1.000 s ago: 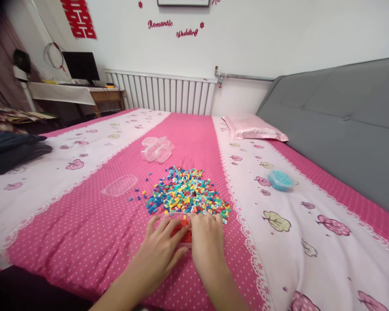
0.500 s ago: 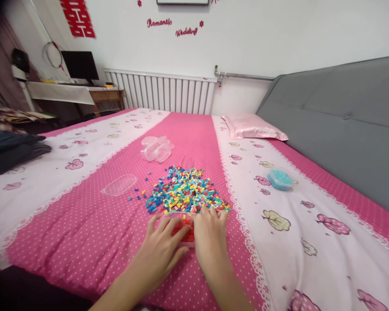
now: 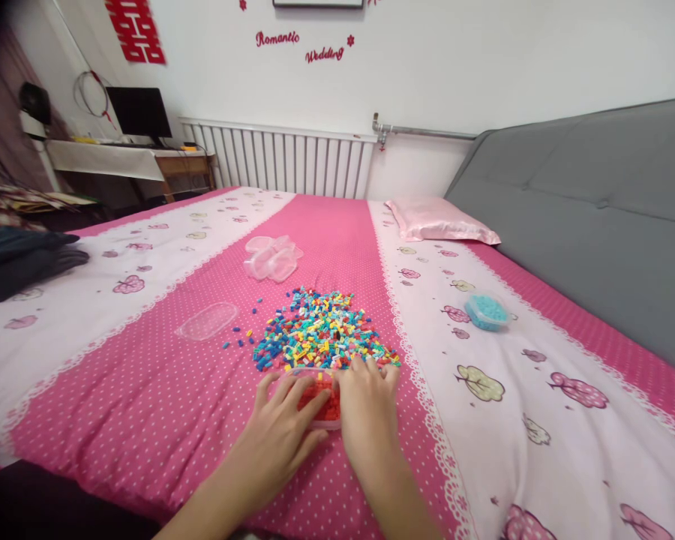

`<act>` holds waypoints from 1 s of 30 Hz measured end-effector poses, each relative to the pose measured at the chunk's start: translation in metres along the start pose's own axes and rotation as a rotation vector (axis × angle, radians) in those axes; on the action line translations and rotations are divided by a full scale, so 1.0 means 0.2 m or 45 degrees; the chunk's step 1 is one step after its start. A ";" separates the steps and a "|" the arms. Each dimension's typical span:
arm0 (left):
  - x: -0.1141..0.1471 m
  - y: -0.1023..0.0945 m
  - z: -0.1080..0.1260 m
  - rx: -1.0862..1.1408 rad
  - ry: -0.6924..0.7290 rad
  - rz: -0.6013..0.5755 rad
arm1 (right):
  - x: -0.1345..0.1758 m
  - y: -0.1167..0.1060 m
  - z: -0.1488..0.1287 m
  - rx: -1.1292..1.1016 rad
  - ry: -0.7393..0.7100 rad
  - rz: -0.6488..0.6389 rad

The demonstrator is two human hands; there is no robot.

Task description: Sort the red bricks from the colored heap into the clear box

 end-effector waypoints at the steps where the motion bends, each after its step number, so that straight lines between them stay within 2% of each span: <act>1: 0.00 0.00 0.00 -0.005 0.001 0.015 | 0.00 0.00 0.00 0.004 -0.002 -0.014; 7: 0.01 -0.03 -0.01 -0.055 0.008 0.116 | 0.01 0.04 -0.02 0.001 -0.041 -0.096; 19: 0.04 -0.11 -0.10 -0.086 -0.017 0.195 | -0.02 -0.04 0.05 -0.197 0.064 -0.005; 21: 0.03 -0.14 -0.15 -0.051 -0.070 0.229 | -0.03 -0.07 0.08 -0.240 0.075 0.050; 25: 0.04 -0.20 -0.35 0.106 -0.284 0.325 | -0.05 -0.09 0.15 -0.282 0.063 0.128; 30: 0.05 -0.16 -0.55 0.214 -0.421 0.405 | -0.09 -0.01 0.22 -0.398 0.052 0.139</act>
Point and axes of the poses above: each hand's wrist, its own x-axis away from the middle knuckle, its own y-axis out of the palm, z = x × y, the point moved 10 cm from there along -x, towards the middle knuckle, and after that the axes turned 11 degrees about z, right-handed, at the moved point
